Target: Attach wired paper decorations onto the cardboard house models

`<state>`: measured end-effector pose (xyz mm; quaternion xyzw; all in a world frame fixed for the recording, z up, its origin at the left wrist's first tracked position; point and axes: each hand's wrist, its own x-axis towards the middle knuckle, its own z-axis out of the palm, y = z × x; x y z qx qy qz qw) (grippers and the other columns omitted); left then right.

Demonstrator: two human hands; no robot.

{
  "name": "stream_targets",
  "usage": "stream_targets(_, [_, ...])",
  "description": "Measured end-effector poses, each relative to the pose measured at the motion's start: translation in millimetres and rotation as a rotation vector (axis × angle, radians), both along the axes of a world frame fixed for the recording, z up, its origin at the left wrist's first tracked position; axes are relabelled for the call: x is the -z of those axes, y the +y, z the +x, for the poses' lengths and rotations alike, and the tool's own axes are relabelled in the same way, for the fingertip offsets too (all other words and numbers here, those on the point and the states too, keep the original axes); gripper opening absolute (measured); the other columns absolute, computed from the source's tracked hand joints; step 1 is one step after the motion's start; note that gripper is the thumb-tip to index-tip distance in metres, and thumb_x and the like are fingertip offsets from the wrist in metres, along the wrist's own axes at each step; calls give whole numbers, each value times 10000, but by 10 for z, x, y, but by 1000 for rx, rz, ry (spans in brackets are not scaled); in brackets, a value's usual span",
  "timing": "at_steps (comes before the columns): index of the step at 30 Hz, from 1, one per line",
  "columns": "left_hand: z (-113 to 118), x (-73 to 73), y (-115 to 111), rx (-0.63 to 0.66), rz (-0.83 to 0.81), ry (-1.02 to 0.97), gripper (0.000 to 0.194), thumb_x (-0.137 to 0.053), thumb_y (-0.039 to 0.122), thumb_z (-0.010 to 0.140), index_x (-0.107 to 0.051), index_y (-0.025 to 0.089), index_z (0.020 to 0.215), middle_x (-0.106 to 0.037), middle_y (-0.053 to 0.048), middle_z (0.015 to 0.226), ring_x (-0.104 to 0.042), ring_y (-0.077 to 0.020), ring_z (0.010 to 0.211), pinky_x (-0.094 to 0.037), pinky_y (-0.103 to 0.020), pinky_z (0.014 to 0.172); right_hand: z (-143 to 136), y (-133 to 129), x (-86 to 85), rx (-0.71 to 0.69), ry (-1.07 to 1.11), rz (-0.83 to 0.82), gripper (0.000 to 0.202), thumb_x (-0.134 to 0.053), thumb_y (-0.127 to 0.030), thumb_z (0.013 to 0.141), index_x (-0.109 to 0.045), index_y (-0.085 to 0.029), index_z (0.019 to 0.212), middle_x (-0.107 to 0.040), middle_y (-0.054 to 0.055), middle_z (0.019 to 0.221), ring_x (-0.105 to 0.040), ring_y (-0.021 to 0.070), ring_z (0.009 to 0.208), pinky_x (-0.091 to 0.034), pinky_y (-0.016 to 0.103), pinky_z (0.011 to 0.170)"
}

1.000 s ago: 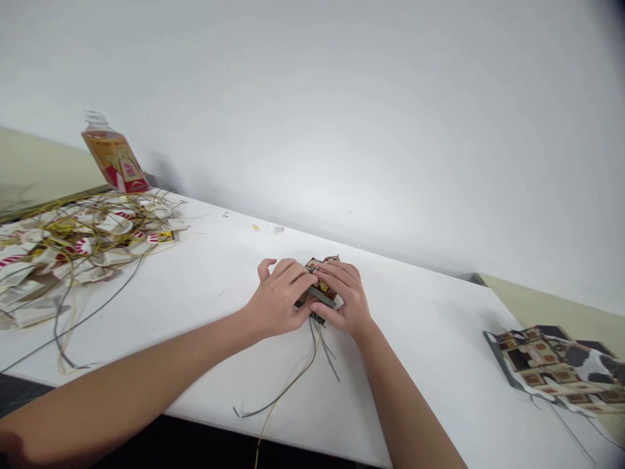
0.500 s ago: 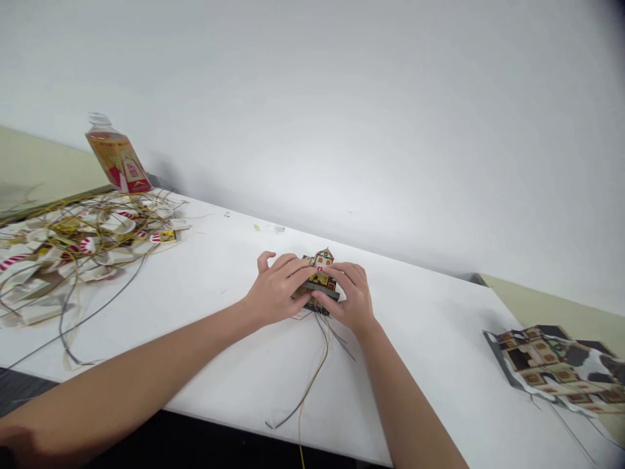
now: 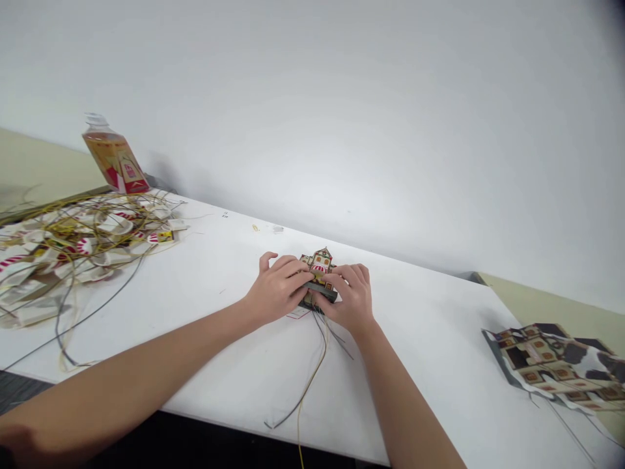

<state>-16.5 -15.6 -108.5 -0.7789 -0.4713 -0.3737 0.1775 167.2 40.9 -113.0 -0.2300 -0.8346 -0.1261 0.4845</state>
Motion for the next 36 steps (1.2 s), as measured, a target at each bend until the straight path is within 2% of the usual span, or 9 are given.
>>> stream_targets(12, [6,-9,2,20,24,8,152,-531,116,865,-635,224,889,-692,4,914,-622,-178,924,-265,-429,907,-3,-18,1,-8,11,-35,166,-689,-283,753,-549,-200,720,-583,7,709,-514,137,657,-377,337,710])
stream_targets(24, [0,15,9,44,14,-30,152,-535,105,854,-624,226,876,-705,28,918,-631,-159,933,-257,-413,935,8,10,-24,-114,-32,-111,209,-644,-263,809,-523,-200,651,-545,-10,638,-490,121,622,-381,300,674])
stream_targets(36, [2,-21,12,100,-86,-79,151,-515,102,860,-620,210,849,-709,11,971,-619,-169,1001,-291,-387,915,7,-20,-94,-151,-115,-206,207,-600,-231,843,-511,-196,659,-565,-20,658,-513,105,635,-378,282,681])
